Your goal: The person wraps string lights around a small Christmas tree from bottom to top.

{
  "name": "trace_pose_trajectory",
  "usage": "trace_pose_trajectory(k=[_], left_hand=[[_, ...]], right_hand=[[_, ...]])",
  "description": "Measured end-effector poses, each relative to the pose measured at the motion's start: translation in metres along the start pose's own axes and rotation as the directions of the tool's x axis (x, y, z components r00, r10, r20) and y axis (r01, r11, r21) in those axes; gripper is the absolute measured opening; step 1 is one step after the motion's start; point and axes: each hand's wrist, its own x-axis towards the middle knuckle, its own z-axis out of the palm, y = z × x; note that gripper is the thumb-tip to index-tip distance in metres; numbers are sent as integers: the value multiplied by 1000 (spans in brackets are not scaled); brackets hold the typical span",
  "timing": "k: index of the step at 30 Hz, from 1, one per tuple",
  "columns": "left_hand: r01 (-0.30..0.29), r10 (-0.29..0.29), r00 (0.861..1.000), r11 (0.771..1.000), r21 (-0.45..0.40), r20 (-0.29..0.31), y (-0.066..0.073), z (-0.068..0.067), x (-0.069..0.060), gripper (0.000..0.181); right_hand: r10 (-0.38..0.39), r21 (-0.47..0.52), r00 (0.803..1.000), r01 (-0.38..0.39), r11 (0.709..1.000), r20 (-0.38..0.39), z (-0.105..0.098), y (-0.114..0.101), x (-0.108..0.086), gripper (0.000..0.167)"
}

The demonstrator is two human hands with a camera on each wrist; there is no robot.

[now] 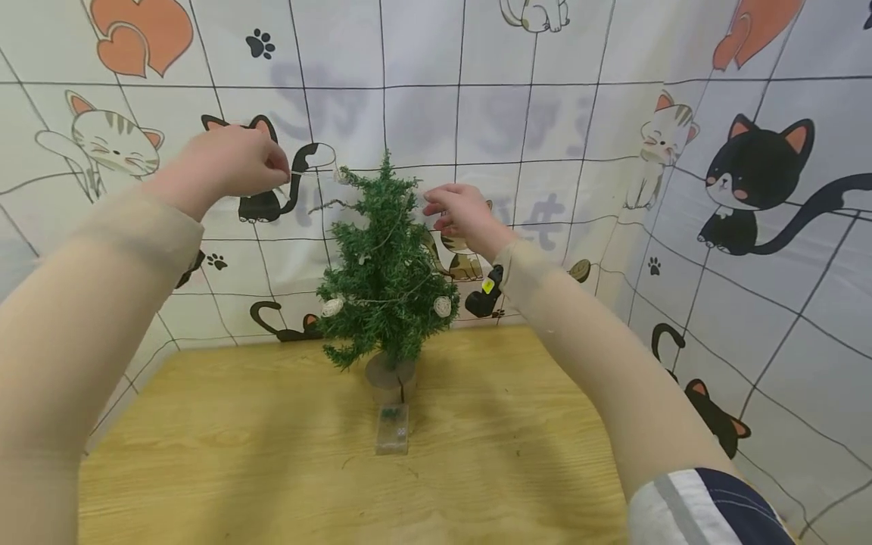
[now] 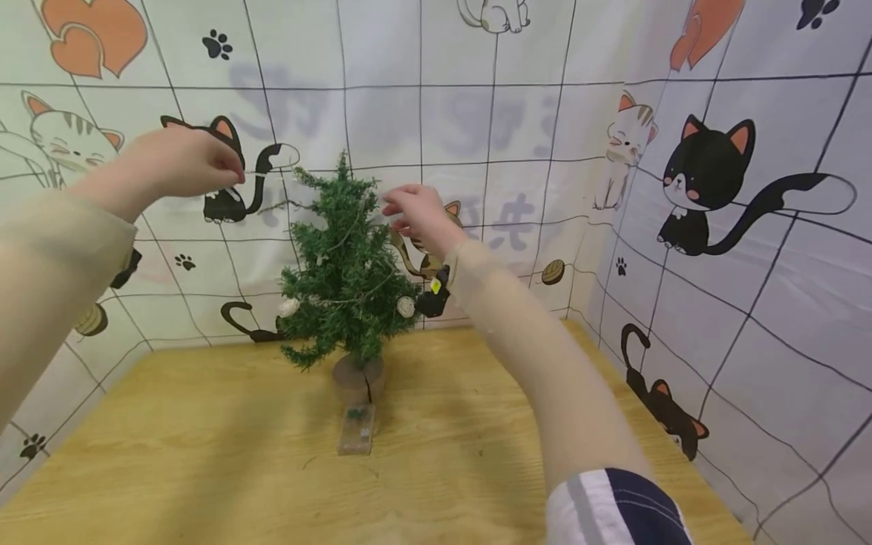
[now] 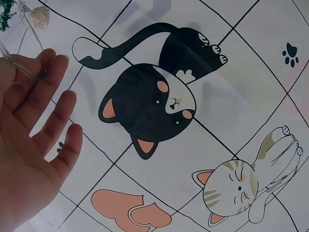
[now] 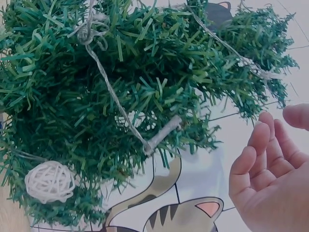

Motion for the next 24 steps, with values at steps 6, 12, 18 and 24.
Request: trace_pose_trajectory(k=[6,12,18,24], left_hand=[[-63,65,998,984,-168,9,12,-3,-15,40],[-151,157,988,937,-315,-8,48,-7,-29,39],[-249,278,960,883,-397,18,87,-6,-27,37],[-335,356,934,862,-381,-18,107,3,-17,38]], right_hand=[[-12,33,999,13,999,-44,-14,-4,-3,34],[-30,35,999,30,999,11,-21,-10,-15,23],[-72,-52,967,87,995,246,-17,-20,-28,31],[-93,-21,852,121,992,515,-9,-28,-37,24]])
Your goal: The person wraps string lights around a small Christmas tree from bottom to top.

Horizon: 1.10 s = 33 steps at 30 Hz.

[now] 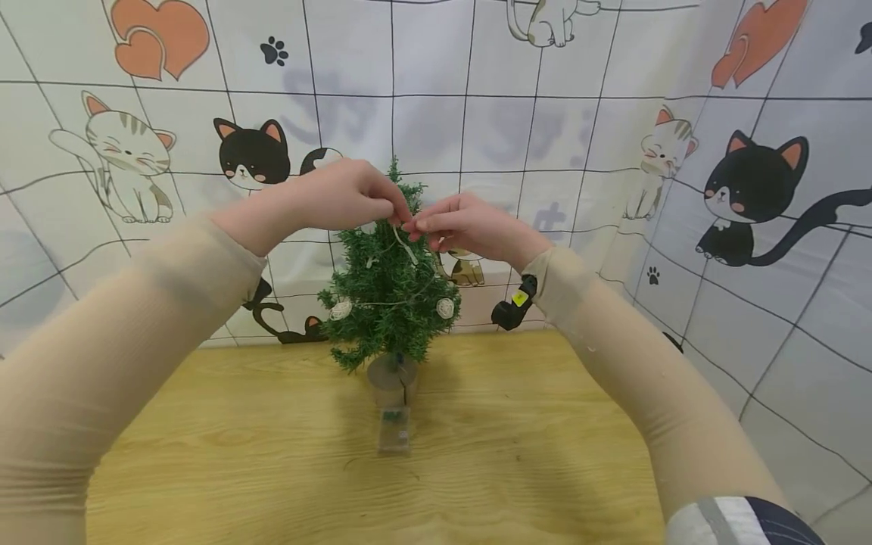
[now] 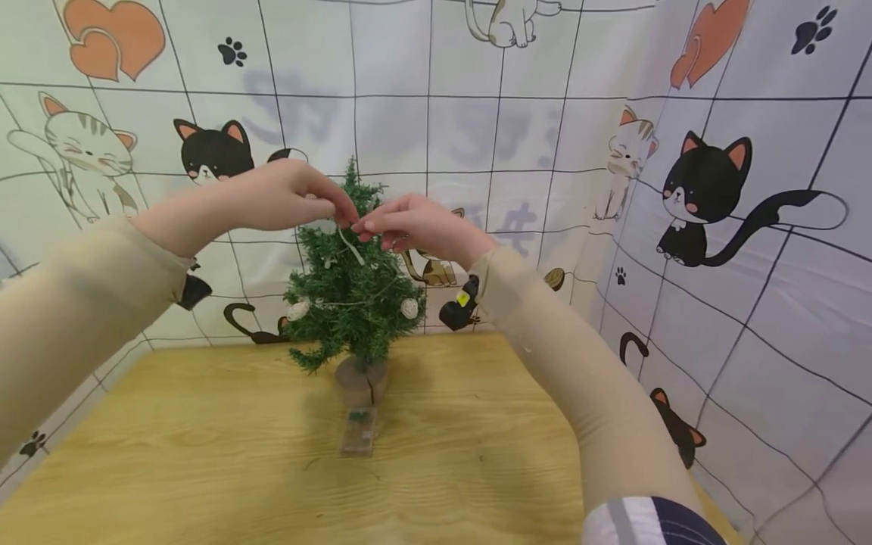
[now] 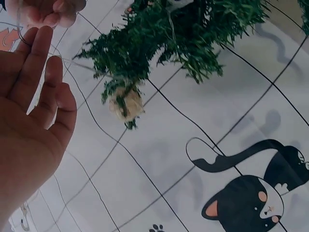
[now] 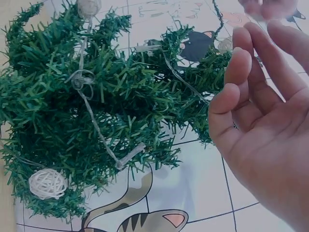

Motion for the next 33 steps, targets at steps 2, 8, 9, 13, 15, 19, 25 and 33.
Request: trace_pose_trajectory(k=[2,8,9,13,15,19,25,33], left_hand=[[-11,11,1000,1000,5,-4,2,4,7,37],[-18,19,1000,999,39,-16,6,10,22,36],[-18,18,1000,999,45,-17,7,10,24,36],[-13,14,1000,998,56,-21,8,10,31,36],[-9,10,1000,998,60,-19,8,10,34,36],[13,-12,1000,998,65,-21,9,8,38,37],[36,-33,998,998,50,-50,10,1,34,38],[90,-92,990,996,-15,-110,12,-6,25,49]], right_hand=[[-8,33,999,7,999,33,0,0,-3,22],[-23,65,999,21,998,29,-3,2,-9,23],[-27,63,999,26,998,24,-3,3,-10,23],[-36,52,999,37,998,-24,-5,3,-10,19],[-32,34,998,34,999,-53,-5,3,-10,16],[-11,-17,990,8,1000,-138,-3,2,-9,16],[-70,-69,965,54,996,-253,1,-8,-5,14],[-178,-129,912,139,982,-369,-5,-29,3,19]])
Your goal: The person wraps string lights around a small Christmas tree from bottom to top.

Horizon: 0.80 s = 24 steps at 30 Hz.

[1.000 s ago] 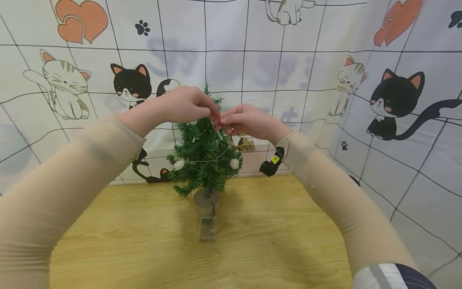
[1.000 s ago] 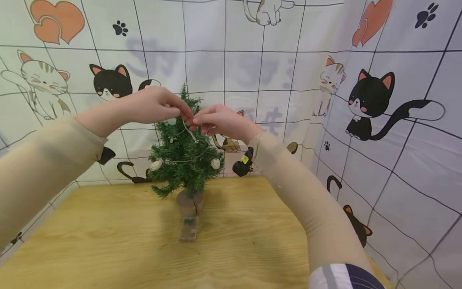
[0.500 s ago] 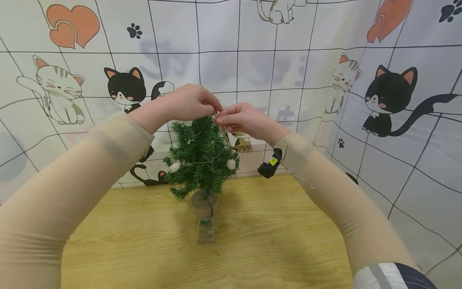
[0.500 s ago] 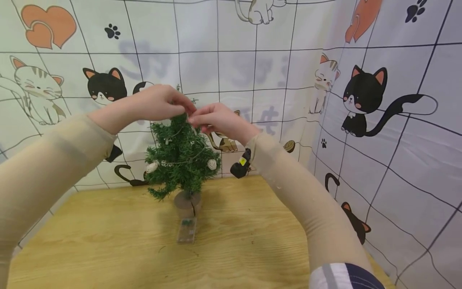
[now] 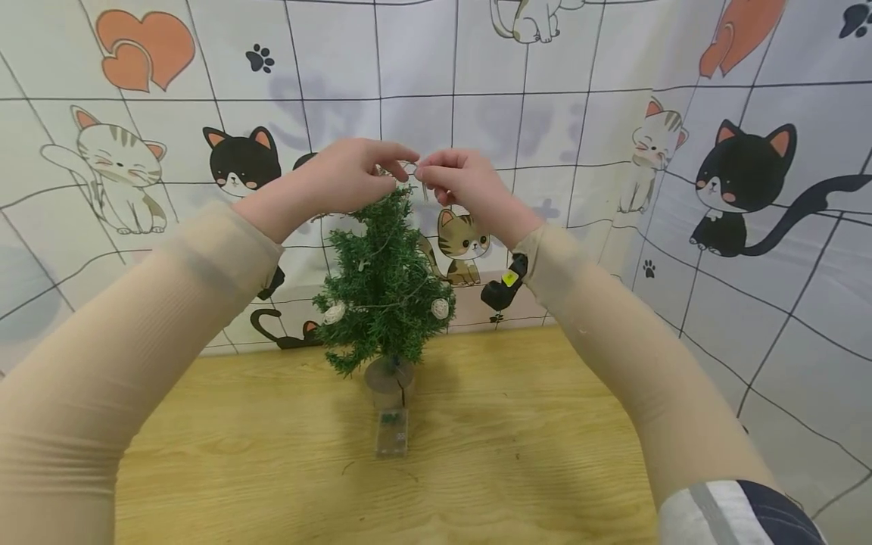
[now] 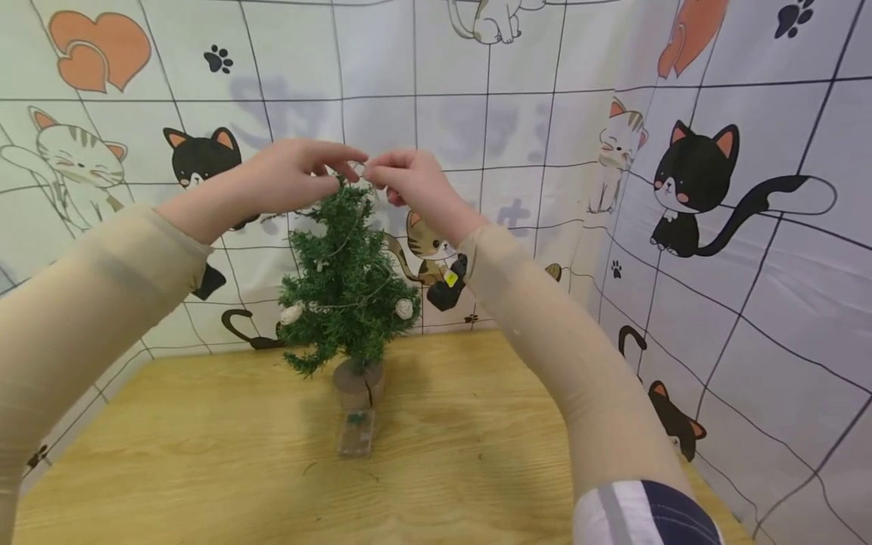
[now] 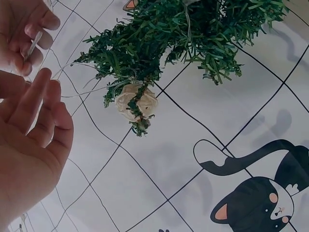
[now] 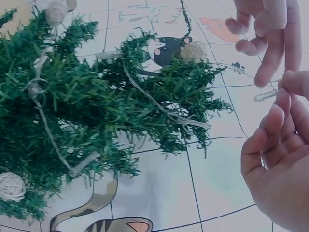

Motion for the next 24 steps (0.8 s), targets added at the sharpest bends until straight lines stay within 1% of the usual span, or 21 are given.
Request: trace_pose_trajectory(k=[4,8,11,14,17,19,21,24], left_hand=[[0,0,1000,1000,4,-25,-1,0,-3,52],[3,-1,998,1000,29,-56,-4,0,-5,51],[6,0,997,996,85,-78,-8,0,-8,46],[14,0,996,988,154,-87,-11,-1,-10,34],[49,-25,994,973,226,-109,-15,-3,-14,26],[72,-39,991,964,257,-129,-18,-5,-16,26],[89,-50,989,956,279,-141,-20,-6,-17,28],[100,-63,988,956,274,-139,-25,-5,-20,34]], right_hand=[[-13,-5,1000,13,1000,-9,1,-5,4,22],[-14,-3,999,14,1000,39,7,-8,4,20],[-22,-7,996,23,1000,82,13,-11,3,17],[-41,-17,993,44,999,111,18,-14,3,18],[-62,-35,990,67,997,129,21,-16,4,22],[-60,-50,991,67,997,120,21,-15,5,23],[-50,-62,995,55,997,90,19,-13,5,23],[-12,-73,1000,13,997,13,13,-5,6,18]])
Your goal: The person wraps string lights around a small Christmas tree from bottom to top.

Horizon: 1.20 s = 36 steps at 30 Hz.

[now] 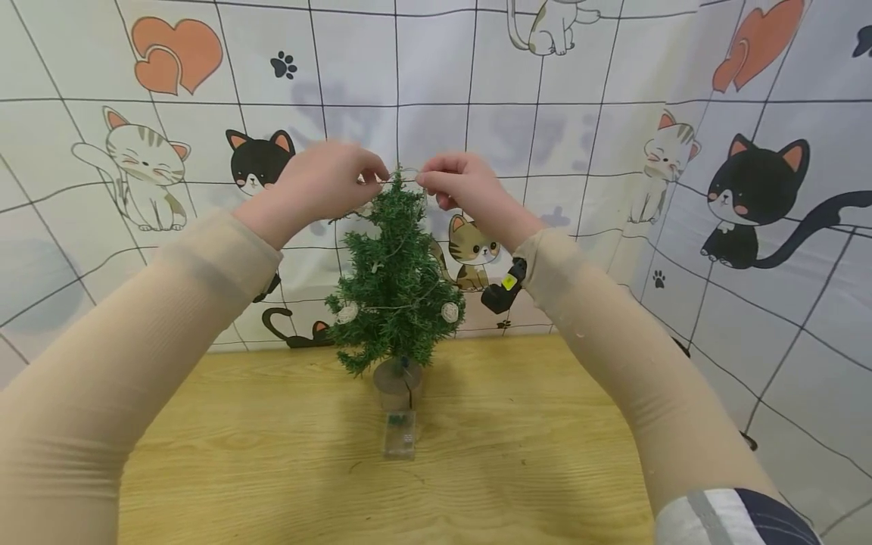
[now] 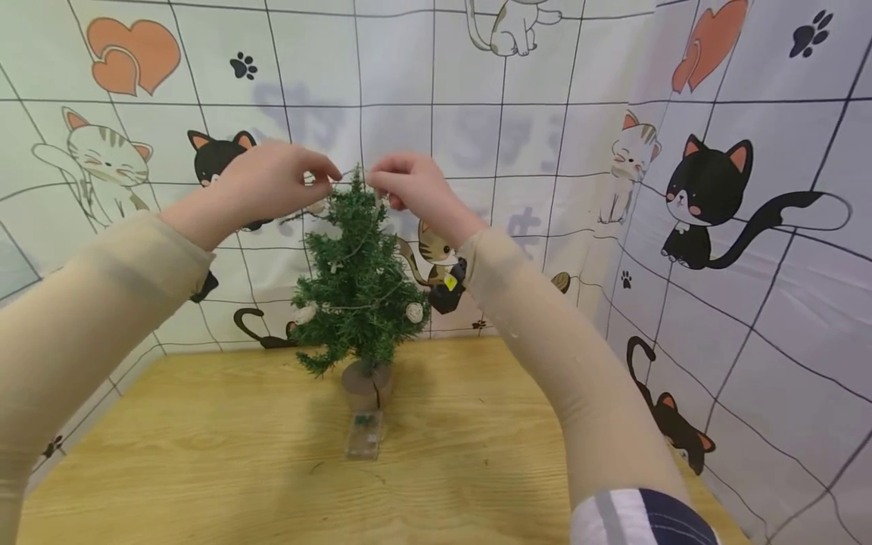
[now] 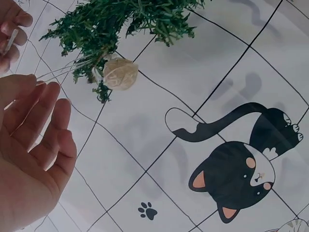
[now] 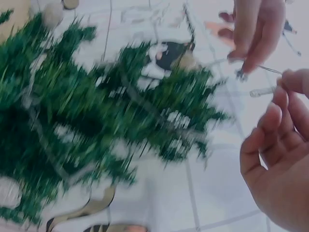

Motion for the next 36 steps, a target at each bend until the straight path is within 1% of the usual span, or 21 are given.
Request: trace_pose_trajectory(k=[3,6,7,9,12,15,17,18,20,22,23,25,27,29,30,31,33,36], left_hand=[[12,-12,1000,1000,-5,17,-4,6,-3,36],[1,-1,1000,1000,-3,15,-7,14,-7,34],[-7,7,1000,1000,-3,8,-8,17,-8,33],[-23,23,1000,1000,-1,-5,-11,22,-12,31],[-37,37,999,999,1,-40,-15,30,-22,28],[-54,54,995,999,0,-83,-20,40,-34,24],[-69,70,990,998,6,-124,-21,47,-42,21],[-83,84,985,996,15,-151,-20,51,-46,20],[-116,121,968,993,34,-218,-19,57,-53,18],[-162,173,941,985,63,-289,-17,62,-60,15],[-185,201,924,980,80,-325,-16,65,-63,14],[-246,266,885,964,102,-382,-14,70,-70,11],[-304,325,851,945,117,-412,-11,76,-76,9],[-344,366,829,930,131,-423,-8,83,-82,7],[-364,386,820,921,137,-423,-6,87,-85,6],[-373,398,817,917,143,-418,-4,89,-88,6],[-389,413,814,910,146,-409,-1,95,-93,6],[-400,421,813,906,139,-403,2,101,-99,6]], right_hand=[[59,14,994,-57,998,-93,-7,15,0,15],[107,40,977,-101,994,-183,-14,31,0,17],[110,42,972,-104,994,-207,-16,36,0,18],[120,35,965,-115,993,-232,-20,46,-1,21],[133,2,969,-135,991,-210,-20,63,-4,23],[170,-39,974,-178,983,-152,-16,83,-10,24],[197,-67,974,-206,976,-114,-12,95,-15,25],[212,-78,972,-220,972,-105,-10,101,-17,24],[226,-89,971,-233,968,-82,-6,112,-21,24],[229,-90,971,-234,968,-62,-2,120,-23,23],[230,-88,972,-234,968,-57,0,122,-24,23],[232,-65,972,-234,970,-41,3,125,-24,23],[233,-48,972,-235,971,-36,6,125,-23,24],[230,-34,972,-232,972,-41,8,124,-22,27],[225,-20,973,-226,974,-47,8,124,-20,27],[217,-14,974,-218,976,-59,8,123,-19,28],[201,18,976,-200,980,-82,7,121,-17,30],[180,81,977,-172,982,-111,7,118,-13,30]])
